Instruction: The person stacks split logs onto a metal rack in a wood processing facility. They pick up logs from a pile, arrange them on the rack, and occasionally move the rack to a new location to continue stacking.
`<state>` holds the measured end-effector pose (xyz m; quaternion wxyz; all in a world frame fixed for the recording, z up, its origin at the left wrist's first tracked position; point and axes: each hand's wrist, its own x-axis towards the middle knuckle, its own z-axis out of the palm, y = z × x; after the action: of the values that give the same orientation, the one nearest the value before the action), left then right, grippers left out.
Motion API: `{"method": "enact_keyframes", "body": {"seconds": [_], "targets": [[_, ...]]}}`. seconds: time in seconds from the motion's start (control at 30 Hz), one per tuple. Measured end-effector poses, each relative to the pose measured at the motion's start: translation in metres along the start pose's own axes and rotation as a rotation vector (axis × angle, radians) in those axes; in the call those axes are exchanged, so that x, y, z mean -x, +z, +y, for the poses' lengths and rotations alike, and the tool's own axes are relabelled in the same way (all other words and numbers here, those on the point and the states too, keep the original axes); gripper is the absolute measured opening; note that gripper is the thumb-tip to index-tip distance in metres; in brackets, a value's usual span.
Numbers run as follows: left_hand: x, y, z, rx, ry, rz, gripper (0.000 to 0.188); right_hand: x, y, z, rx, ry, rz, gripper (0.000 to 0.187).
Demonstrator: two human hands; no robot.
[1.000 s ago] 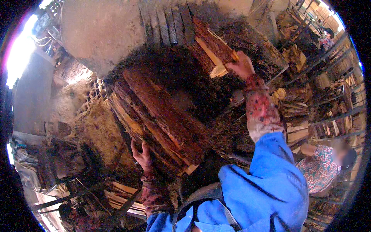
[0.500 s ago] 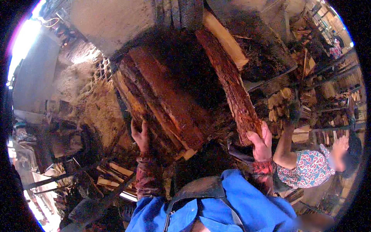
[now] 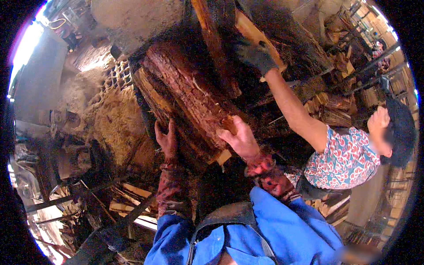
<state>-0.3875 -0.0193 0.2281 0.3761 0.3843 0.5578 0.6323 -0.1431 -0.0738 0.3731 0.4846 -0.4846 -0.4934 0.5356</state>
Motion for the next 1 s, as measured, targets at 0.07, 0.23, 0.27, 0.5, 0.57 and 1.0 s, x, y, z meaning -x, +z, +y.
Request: {"method": "enact_keyframes", "body": {"seconds": [0.07,0.23,0.27,0.5,0.57,1.0], "targets": [[0.000,-0.004,-0.001,-0.118,0.046,0.023,0.076,0.007,-0.001,-0.013,0.326,0.030,-0.058,0.042],[0.001,-0.001,-0.003,-0.073,0.021,0.064,0.083,0.005,-0.021,-0.022,0.689,-0.095,-0.057,0.039],[0.000,0.000,-0.005,-0.105,0.017,0.068,0.083,-0.008,-0.023,-0.026,0.747,-0.102,-0.008,0.032],[-0.015,0.017,0.016,-0.178,0.011,0.065,0.084,-0.201,-0.061,0.028,1.124,-0.234,0.193,0.086],[-0.018,0.030,0.029,-0.197,0.005,0.051,0.082,-0.251,-0.077,0.059,1.214,-0.190,0.234,0.091],[-0.024,0.033,0.044,-0.189,-0.042,0.100,0.071,-0.186,-0.083,0.067,0.782,-0.136,-0.206,0.064]]}}
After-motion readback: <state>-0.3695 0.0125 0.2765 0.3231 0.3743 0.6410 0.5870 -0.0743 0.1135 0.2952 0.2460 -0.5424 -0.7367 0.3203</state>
